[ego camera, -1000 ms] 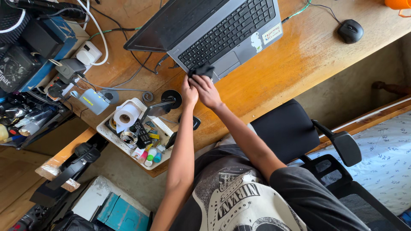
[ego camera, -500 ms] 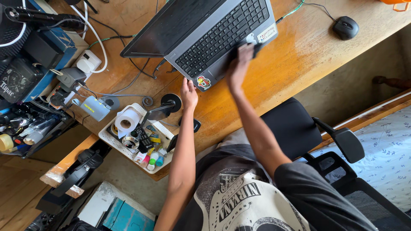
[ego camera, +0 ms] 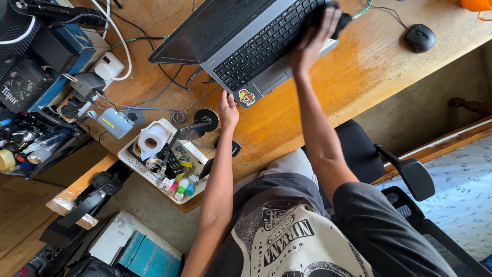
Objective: The person wipes a phone with a cloth, wipes the desk surface and laptop lid, then opens the laptop and wipes its screen and keyboard.
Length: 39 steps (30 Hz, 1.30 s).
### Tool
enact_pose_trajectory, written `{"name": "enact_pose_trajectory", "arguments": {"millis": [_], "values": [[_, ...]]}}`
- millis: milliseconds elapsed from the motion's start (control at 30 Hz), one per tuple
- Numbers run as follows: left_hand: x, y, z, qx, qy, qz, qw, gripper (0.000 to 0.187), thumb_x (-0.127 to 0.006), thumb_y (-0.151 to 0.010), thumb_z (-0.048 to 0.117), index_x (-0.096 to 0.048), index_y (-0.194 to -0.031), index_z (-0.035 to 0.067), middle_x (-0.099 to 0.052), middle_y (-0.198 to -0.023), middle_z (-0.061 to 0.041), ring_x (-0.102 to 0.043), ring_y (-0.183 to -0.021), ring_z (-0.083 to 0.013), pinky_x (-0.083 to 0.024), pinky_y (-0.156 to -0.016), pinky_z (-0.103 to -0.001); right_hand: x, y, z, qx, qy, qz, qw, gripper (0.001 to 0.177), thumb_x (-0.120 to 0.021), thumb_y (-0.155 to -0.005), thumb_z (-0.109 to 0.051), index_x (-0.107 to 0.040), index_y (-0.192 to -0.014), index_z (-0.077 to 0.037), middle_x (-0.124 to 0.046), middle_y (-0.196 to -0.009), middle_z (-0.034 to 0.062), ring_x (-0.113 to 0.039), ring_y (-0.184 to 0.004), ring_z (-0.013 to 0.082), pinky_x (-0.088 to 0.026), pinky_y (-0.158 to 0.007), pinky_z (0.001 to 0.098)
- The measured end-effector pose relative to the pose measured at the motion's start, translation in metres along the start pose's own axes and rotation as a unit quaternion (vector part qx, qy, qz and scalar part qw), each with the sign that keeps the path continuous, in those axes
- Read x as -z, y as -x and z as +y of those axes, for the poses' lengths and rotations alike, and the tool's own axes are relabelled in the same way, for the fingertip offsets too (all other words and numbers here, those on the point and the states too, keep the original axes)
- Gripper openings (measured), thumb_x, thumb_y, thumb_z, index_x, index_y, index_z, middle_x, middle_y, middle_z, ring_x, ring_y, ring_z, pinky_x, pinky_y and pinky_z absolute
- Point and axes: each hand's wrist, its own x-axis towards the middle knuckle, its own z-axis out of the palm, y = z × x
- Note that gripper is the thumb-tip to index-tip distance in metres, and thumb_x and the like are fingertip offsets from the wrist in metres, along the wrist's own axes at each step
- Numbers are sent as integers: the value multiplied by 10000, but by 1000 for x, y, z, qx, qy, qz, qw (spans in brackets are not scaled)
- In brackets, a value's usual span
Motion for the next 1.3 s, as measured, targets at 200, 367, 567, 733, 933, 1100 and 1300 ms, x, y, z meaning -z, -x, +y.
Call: {"name": "enact_pose_trajectory", "arguments": {"millis": [200, 367, 567, 733, 933, 1100, 1300], "values": [[2, -14, -35, -184, -113, 44, 975, 446, -497, -1092, 30, -460, -1535, -15, -654, -1311, -249, -667, -1150, -290, -550, -948, -378, -8, 137, -90, 305, 23, -364, 880, 497, -603, -924, -61, -636, -1407, -176, -512, -1545, 145, -409, -1486, 357, -289, -1261, 545], [1, -13, -29, -63, -21, 4, 998, 380, -484, -1097, 161, -501, -1453, 27, -711, -1170, -170, -731, -949, -205, -595, -811, -327, 6, 70, -88, 311, 95, -377, 867, 479, -559, -946, -79, -687, -1382, -230, -544, -1530, 122, -470, -1437, 338, -304, -1232, 526], [1, 2, 10, -15, -23, 5, 1000, 379, -468, -1095, 154, -514, -1459, 61, -724, -1119, -144, -717, -871, -201, -583, -762, -316, 3, -48, -97, 132, 7, -15, 991, 445, -504, -1065, 15, -558, -1487, -116, -439, -1566, 207, -423, -1480, 394, -352, -1257, 487], [3, 0, 10, -24, 5, 11, 1000, 391, -466, -1089, 146, -498, -1474, 82, -716, -1158, -130, -723, -911, -161, -602, -761, -301, -27, 12, -137, 224, -15, -43, 974, 445, -553, -977, 25, -535, -1413, -60, -521, -1374, 251, -479, -1327, 444, -398, -1159, 513], [6, -1, 21, -9, -42, 10, 999, 491, -478, -1049, 117, -418, -1536, 105, -735, -1128, -130, -669, -778, -198, -547, -705, -304, -18, 60, -148, 451, -70, -341, 822, 388, -629, -923, -115, -700, -1302, -160, -630, -1231, 132, -564, -1260, 315, -501, -1054, 448], [4, 3, 21, -5, 23, 7, 1000, 383, -464, -1086, 143, -506, -1462, 84, -693, -1144, -108, -695, -899, -144, -596, -751, -293, -7, -49, -92, 368, 117, -308, 870, 305, -669, -687, -130, -702, -991, -125, -639, -1157, 219, -601, -1030, 401, -482, -838, 519], [3, 2, 23, 3, 2, 12, 1000, 368, -455, -1081, 141, -523, -1436, 70, -699, -1114, -134, -719, -891, -173, -601, -748, -309, 10, -118, -94, 200, 49, -2, 979, 462, -580, -750, 49, -531, -1209, 38, -424, -1315, 338, -407, -1181, 531, -332, -1057, 599]]}}
